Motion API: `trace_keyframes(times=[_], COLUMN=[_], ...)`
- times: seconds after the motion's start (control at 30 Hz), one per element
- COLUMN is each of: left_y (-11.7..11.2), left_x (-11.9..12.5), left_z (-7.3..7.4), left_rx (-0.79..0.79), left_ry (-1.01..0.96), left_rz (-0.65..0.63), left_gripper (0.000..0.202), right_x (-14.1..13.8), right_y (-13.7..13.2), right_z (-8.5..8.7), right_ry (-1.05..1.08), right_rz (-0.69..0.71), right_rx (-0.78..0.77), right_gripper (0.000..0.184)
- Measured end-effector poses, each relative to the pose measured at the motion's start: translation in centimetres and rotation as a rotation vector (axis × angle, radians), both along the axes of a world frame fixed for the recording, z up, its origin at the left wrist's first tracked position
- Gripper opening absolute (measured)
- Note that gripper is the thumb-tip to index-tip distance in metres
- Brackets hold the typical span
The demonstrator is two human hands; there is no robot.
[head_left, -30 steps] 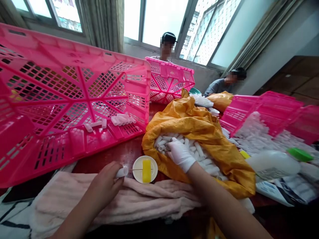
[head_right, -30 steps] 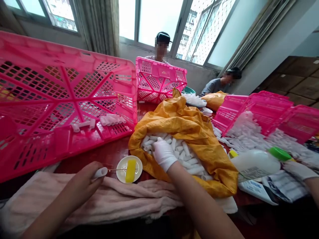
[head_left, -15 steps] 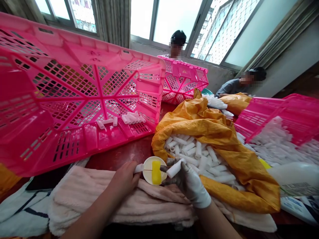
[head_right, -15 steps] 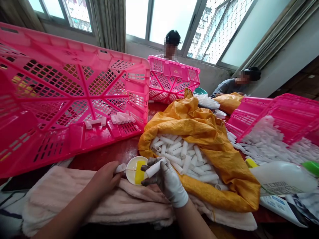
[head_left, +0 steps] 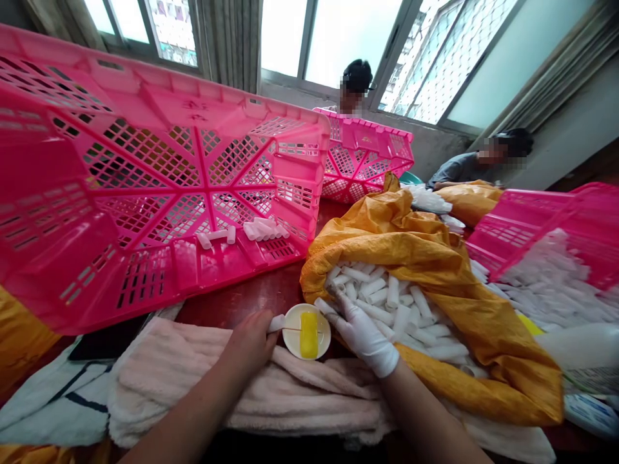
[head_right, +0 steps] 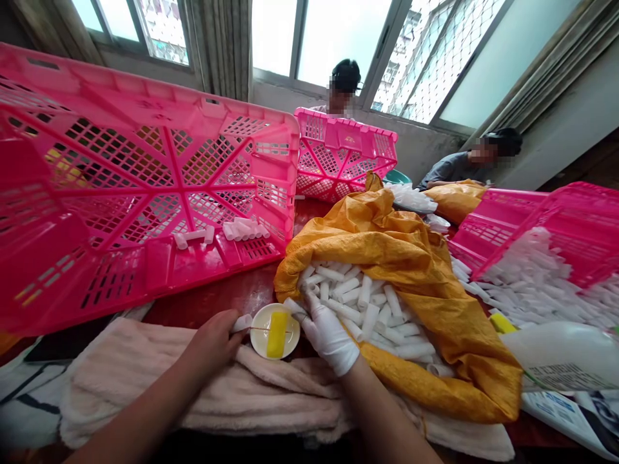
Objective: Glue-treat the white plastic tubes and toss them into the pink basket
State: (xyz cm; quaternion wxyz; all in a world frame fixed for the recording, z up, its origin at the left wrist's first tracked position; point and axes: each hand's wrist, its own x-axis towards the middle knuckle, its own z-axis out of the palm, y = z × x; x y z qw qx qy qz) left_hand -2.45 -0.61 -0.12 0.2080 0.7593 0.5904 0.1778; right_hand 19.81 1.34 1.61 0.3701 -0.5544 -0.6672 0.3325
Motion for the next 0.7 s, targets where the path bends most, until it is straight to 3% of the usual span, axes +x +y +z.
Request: trace_keyframes(times=[0.1, 0.2, 0.4, 0.57, 0.7], left_y=[-0.1, -0.1, 0.1, 0.2, 0.3], left_x=[0.0, 0.0, 0.2, 0.2, 0.2], left_z=[0.0, -0.1, -0.3, -0.2, -0.7], left_rx=[0.003, 0.018, 0.032, 0.024, 0.043], left_ry=[0.006, 0.019, 0.052, 0.048, 0.027], left_rz=[-0.005, -0.009, 0.001, -0.002, 0.01], left_gripper=[0.007, 0.009, 0.01, 0.01, 0.01], right_x=[-0.5, -1.3, -1.9, -1.5, -1.7], right_y=[-0.2, -0.1, 0.0, -0.3, -0.1], right_z=[-0.3, -0.4, -1.0, -0.8, -0.7], right_ry=[0.064, 0.107, -0.057, -0.112, -0.227], right_rz=[0.001, -0.008, 0.101, 0.094, 0.092], right_rx=[-0.064, -0.018, 0.195, 0.195, 0.205], right_gripper=[0.031, 0.022, 0.018, 0.026, 0.021])
